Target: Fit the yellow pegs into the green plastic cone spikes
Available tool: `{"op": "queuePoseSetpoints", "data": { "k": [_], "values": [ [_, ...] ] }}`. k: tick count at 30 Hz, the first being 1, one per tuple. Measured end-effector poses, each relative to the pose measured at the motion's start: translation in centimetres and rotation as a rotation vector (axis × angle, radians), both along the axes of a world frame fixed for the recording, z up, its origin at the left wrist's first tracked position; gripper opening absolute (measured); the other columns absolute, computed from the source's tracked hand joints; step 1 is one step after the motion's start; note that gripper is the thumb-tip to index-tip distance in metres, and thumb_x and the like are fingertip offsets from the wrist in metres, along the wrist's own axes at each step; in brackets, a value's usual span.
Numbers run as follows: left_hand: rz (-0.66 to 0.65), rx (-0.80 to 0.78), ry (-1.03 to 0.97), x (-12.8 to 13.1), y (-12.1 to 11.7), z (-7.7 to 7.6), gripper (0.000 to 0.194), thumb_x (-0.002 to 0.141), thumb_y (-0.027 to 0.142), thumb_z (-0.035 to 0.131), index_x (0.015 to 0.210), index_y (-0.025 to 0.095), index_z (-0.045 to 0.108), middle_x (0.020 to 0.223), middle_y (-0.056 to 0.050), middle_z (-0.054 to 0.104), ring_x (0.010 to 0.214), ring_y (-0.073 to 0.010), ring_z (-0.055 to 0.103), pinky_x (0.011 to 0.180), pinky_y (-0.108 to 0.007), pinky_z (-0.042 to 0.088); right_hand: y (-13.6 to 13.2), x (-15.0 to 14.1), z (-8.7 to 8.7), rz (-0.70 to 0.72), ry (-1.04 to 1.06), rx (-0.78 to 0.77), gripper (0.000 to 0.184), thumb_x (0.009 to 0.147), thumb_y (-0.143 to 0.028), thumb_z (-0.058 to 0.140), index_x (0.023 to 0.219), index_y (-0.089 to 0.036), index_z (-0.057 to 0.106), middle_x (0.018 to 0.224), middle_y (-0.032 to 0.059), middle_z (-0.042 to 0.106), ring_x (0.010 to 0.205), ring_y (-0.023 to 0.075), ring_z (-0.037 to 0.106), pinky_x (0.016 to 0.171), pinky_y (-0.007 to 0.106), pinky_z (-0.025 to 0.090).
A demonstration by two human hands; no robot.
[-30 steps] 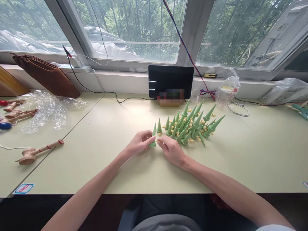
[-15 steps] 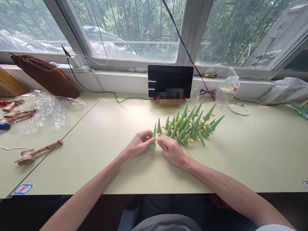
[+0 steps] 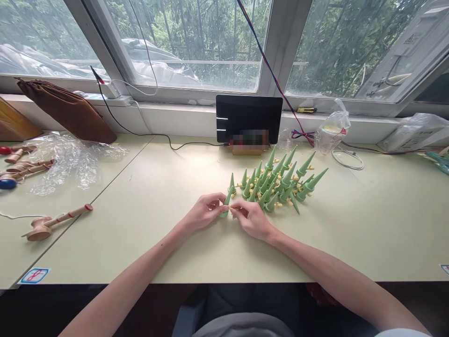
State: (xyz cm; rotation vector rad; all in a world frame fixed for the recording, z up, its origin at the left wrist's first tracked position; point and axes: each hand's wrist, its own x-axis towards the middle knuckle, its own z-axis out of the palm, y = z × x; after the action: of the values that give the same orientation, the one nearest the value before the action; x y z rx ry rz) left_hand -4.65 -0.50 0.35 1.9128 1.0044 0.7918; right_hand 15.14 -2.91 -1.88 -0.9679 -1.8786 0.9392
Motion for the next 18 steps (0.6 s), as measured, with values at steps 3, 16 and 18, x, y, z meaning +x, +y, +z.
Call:
{"op": "queuePoseSetpoints", "data": {
  "k": [3,16,18],
  "values": [
    [-0.011,-0.008,0.002,0.1,0.0,0.1,0.022,0.091,0.036,0.058,0.083,0.016,0.061,0.069,0.002,0.05,0.06,-0.0088,0.041,0.056,-0.021,0.037,-0.1,0.0,0.3,0.001,0.055,-0.091,0.019,0.095,-0.029,0.054,0.086,-0.017,0.066,0.069,0.0017,0.063,0.055,0.0123,0.053,0.051,0.024,0.042],
    [0.12,-0.152,-0.087,-0.2,0.1,1.5,0.035,0.088,0.045,0.061,0.071,0.016,0.05,0.063,0.003,0.043,0.051,-0.007,0.042,0.043,-0.018,0.034,-0.2,-0.3,0.0,-0.079,0.044,0.044,0.018,0.094,-0.027,0.054,0.107,-0.018,0.06,0.091,0.006,0.068,0.05,0.0092,0.05,0.048,0.024,0.044],
    [0.12,-0.198,-0.11,-0.2,0.1,1.6,0.036,0.088,0.045,0.062,0.07,0.016,0.05,0.062,0.003,0.043,0.049,-0.0062,0.041,0.042,-0.017,0.033,-0.1,-0.2,-0.2,-0.092,0.023,0.129,0.018,0.093,-0.024,0.054,0.109,-0.018,0.06,0.098,0.0069,0.068,0.052,0.0091,0.051,0.051,0.024,0.046]
  ]
}}
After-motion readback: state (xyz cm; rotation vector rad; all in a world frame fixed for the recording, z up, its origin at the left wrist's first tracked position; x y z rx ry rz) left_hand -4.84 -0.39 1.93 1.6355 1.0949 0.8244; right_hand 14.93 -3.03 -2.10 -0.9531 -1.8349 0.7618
